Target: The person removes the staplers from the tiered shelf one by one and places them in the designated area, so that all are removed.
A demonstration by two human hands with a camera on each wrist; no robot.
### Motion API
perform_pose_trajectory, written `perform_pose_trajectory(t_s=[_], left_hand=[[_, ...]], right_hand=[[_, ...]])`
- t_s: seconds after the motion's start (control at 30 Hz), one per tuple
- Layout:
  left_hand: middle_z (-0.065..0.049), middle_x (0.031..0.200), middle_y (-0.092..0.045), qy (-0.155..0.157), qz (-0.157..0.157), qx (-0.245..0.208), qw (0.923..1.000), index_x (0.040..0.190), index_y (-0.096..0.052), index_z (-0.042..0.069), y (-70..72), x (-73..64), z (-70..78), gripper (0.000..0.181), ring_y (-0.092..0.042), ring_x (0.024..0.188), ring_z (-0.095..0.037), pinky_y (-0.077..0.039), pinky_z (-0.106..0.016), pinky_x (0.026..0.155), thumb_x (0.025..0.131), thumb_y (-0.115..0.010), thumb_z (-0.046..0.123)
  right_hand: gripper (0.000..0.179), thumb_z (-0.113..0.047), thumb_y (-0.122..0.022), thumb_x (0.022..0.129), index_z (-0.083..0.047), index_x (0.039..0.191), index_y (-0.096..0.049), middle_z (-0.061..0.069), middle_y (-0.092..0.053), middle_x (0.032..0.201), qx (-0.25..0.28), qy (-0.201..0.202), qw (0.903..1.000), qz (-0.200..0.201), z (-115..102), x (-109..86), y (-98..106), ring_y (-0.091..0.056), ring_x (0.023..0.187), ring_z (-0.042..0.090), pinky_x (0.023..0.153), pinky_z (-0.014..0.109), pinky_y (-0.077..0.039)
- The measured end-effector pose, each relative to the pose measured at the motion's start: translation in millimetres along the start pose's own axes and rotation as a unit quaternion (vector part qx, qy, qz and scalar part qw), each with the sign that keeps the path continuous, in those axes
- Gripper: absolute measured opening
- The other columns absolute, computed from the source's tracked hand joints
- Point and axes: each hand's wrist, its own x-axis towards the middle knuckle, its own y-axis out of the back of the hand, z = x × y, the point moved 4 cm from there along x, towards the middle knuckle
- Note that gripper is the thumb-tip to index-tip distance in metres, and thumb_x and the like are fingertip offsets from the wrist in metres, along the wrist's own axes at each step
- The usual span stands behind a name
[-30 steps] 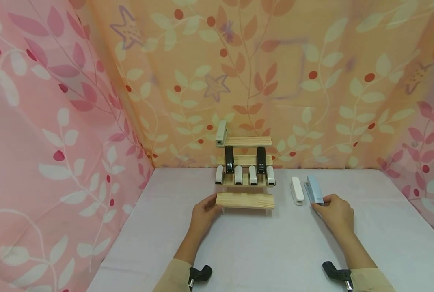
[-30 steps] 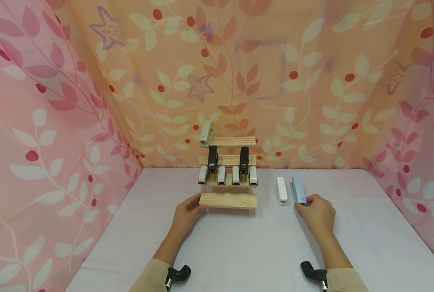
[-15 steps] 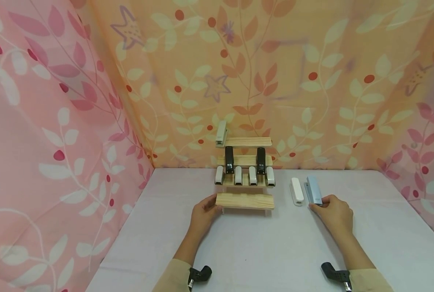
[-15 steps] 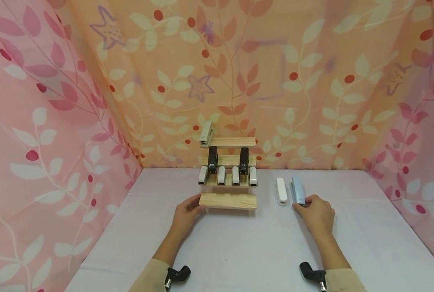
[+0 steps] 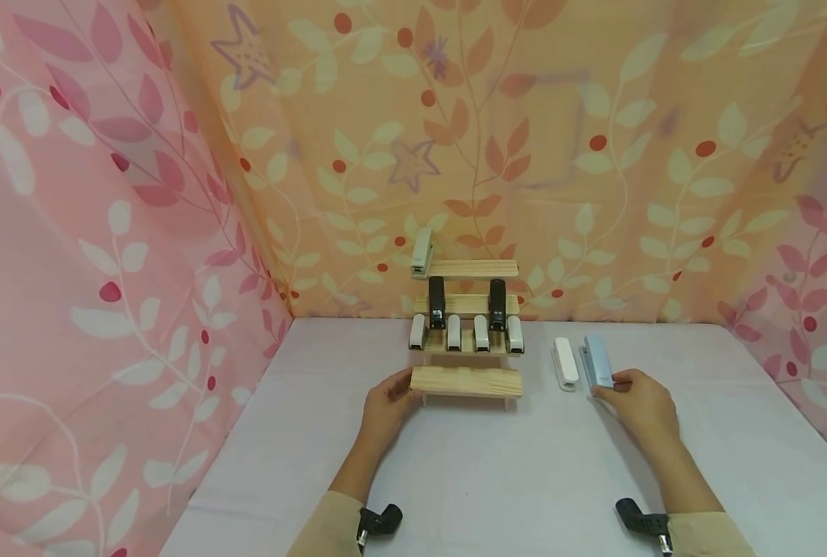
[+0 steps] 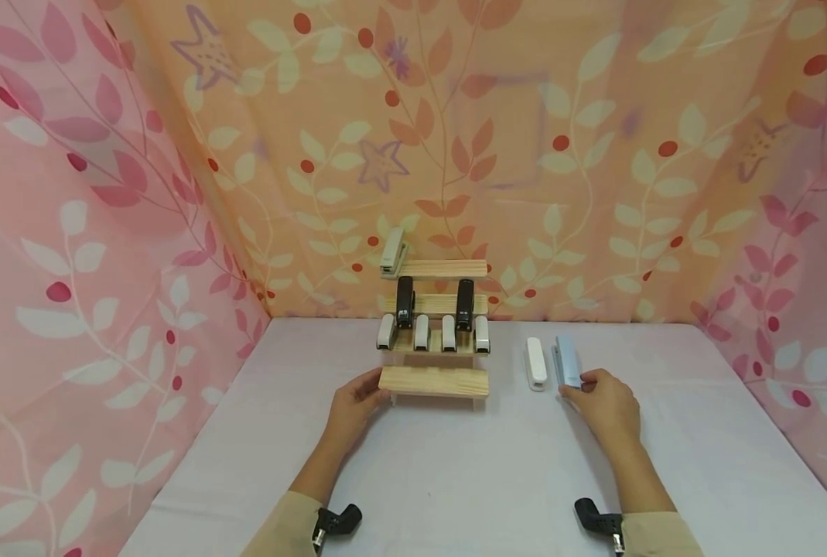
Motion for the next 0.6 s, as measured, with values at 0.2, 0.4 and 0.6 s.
perform_pose_trajectory(t_s=[0.2,0.4,0.6], left_hand=[[-0.012,0.139,-0.065,-0.001,0.001,0.000,1.0000,0.137,-0.064,0.007,0.3,0.7,0.3,0.058,-0.062,0.129,-0.027,-0.054,-0.028,0.103,0.086,-0.083,0.026],[-0.014,0.142,-0.062,0.017,0.003,-0.002,0.9998,0.139,-0.061,0.004,-0.4,0.6,0.9,0.055,-0.060,0.131,-0.030,-0.053,-0.030,0.105,0.089,-0.081,0.015],[-0.020,0.141,-0.061,0.013,-0.007,0.010,0.9998,0.139,-0.058,-0.003,-1.2,-7.1,22.1,0.053,-0.060,0.130,-0.034,-0.053,-0.030,0.104,0.091,-0.077,0.007]], right_hand=[[0.065,-0.051,-0.072,0.093,0.004,0.127,-0.062,0.026,-0.069,0.120,0.027,-0.007,0.9995,0.012,-6.6,-1.5,11.2,-0.063,0.107,0.045,0.078,0.053,-0.052],[0.057,-0.047,-0.060,0.101,0.002,0.129,-0.062,0.027,-0.066,0.127,0.041,0.004,0.9986,0.033,-17.8,-0.8,21.8,-0.054,0.123,0.050,0.097,0.066,-0.045],[0.051,-0.042,-0.058,0.103,0.002,0.129,-0.062,0.028,-0.065,0.128,0.046,0.018,0.9978,0.044,-32.5,-0.4,31.5,-0.053,0.124,0.051,0.099,0.068,-0.044]])
